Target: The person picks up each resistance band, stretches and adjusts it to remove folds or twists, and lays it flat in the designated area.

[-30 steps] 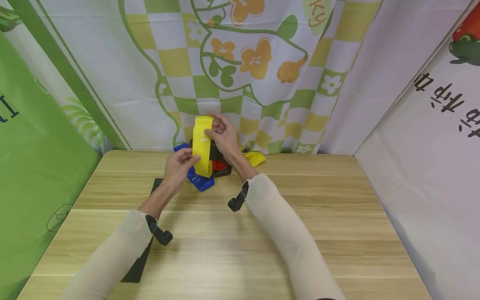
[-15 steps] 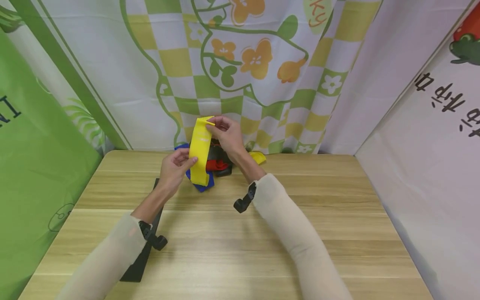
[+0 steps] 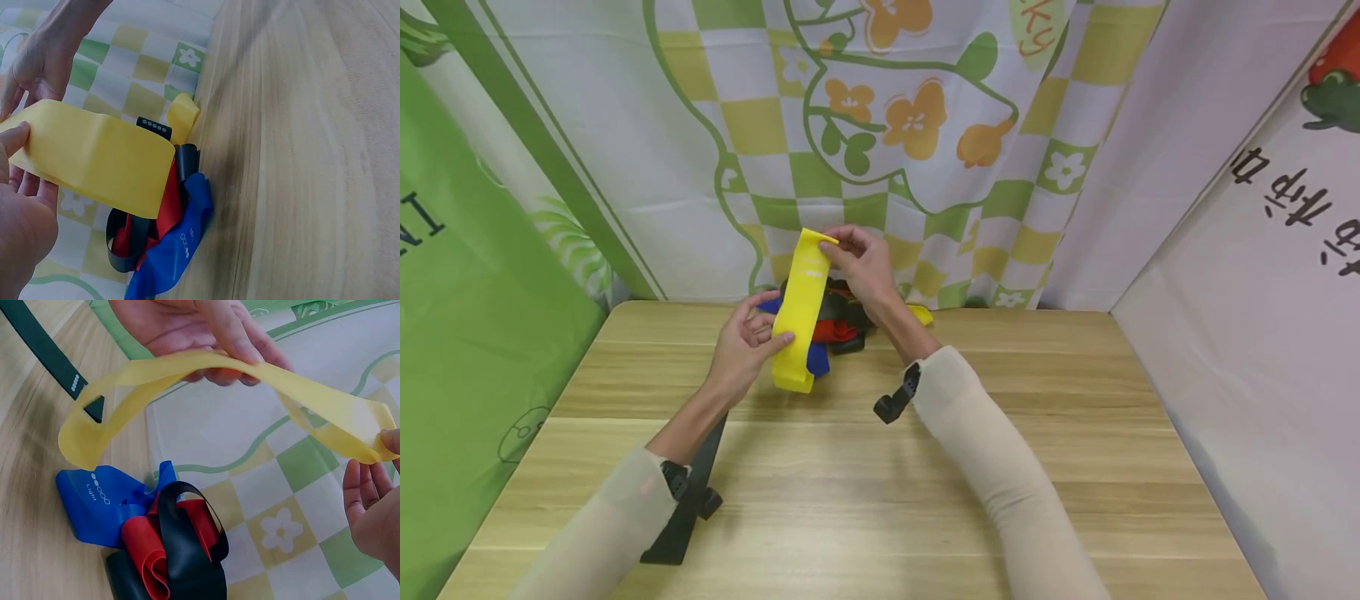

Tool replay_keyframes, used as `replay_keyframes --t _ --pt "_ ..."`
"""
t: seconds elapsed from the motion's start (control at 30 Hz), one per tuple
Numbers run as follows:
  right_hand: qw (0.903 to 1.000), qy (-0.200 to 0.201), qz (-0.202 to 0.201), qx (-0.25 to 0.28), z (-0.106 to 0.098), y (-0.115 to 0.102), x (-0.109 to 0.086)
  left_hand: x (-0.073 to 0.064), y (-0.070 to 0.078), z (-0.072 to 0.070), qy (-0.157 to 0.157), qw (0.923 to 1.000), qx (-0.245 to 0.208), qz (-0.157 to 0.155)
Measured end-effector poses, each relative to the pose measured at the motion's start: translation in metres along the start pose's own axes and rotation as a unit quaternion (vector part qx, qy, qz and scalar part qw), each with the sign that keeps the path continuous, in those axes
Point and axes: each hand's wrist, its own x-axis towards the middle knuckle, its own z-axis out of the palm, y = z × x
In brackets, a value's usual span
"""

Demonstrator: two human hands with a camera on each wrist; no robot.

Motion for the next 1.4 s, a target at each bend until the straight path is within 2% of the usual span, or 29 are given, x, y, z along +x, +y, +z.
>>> replay_keyframes --t 0.2,0.37,0.6,0.7,0.8,0.9,1.1,1.23,1.4 --pt "0.9998 0.014 0.003 -0.015 -0.005 -0.003 0.002 -0.012 0.002 -0.001 -0.018 0.9998 0.006 -0.003" --pt "0.9998 0.017 0.004 -0.009 -0.007 -0.003 0.004 -0.021 0.003 -0.002 -0.028 0.9992 0.011 -0.026" --pt "1.0 0.002 -0.006 0.003 -0.01 -0.002 0.004 -0.036 0.0 -0.007 -0.041 0.9959 0.068 -0.044" --pt "0.9997 -0.006 -0.02 -0.014 -0.01 0.001 0.004 -0.042 0.0 -0.01 -0.061 0.9926 0.084 -0.063" --pt "0.9991 -0.005 -0.03 -0.029 -0.009 0.006 0.004 -0.05 -0.002 -0.013 -0.083 0.9895 0.077 -0.09" --pt "0.9992 -0.005 -0.018 -0.035 -0.006 0.013 0.004 -0.057 -0.004 -0.018 -0.095 0.9864 0.075 -0.111" --pt "0.9978 -0.027 0.023 -0.057 -0.002 0.026 0.001 -0.071 -0.009 -0.027 -0.095 0.9814 0.083 -0.145" --pt "0.9959 -0.046 0.031 -0.071 0.001 0.037 -0.002 -0.08 -0.01 -0.033 -0.085 0.9785 0.08 -0.17" --pt "0.9946 -0.059 0.035 -0.078 0.009 0.053 -0.005 -0.093 -0.009 -0.04 -0.074 0.9731 0.108 -0.189"
